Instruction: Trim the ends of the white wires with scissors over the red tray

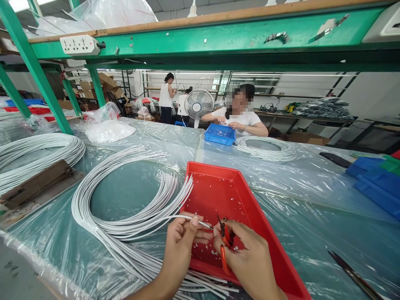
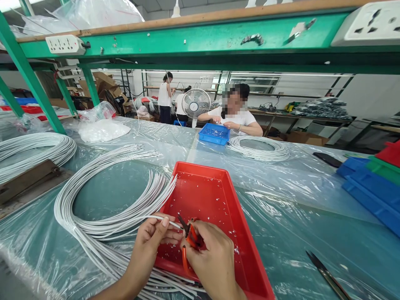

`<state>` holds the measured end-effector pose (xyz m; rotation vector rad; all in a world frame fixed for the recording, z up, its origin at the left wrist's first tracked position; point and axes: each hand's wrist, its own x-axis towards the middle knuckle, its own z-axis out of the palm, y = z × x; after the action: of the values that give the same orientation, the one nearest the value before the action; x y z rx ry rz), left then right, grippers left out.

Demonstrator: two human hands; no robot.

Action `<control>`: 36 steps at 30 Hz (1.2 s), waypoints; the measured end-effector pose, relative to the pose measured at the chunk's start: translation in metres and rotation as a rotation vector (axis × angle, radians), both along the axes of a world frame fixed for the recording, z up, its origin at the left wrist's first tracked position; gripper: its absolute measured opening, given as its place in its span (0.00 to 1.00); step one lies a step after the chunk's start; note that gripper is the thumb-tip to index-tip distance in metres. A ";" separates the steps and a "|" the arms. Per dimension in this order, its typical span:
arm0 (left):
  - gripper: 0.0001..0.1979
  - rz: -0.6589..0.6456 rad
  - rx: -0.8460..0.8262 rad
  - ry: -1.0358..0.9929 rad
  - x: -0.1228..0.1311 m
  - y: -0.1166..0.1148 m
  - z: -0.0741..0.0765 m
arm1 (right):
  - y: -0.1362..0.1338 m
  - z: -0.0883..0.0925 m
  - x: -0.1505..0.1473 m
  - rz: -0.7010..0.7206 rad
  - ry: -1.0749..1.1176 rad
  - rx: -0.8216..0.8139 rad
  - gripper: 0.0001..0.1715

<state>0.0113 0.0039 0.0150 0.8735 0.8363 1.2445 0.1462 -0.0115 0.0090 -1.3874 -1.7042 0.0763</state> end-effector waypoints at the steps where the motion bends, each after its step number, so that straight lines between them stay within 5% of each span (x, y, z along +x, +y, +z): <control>1: 0.11 0.001 0.000 -0.001 0.000 0.000 0.000 | 0.000 0.000 0.000 -0.003 0.001 -0.011 0.03; 36: 0.10 -0.005 0.023 0.006 -0.001 0.001 -0.004 | 0.000 -0.001 0.003 -0.014 0.018 -0.025 0.02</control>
<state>0.0106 0.0048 0.0114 0.8974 0.8252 1.2495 0.1493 -0.0114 0.0079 -1.4129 -1.6837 0.1014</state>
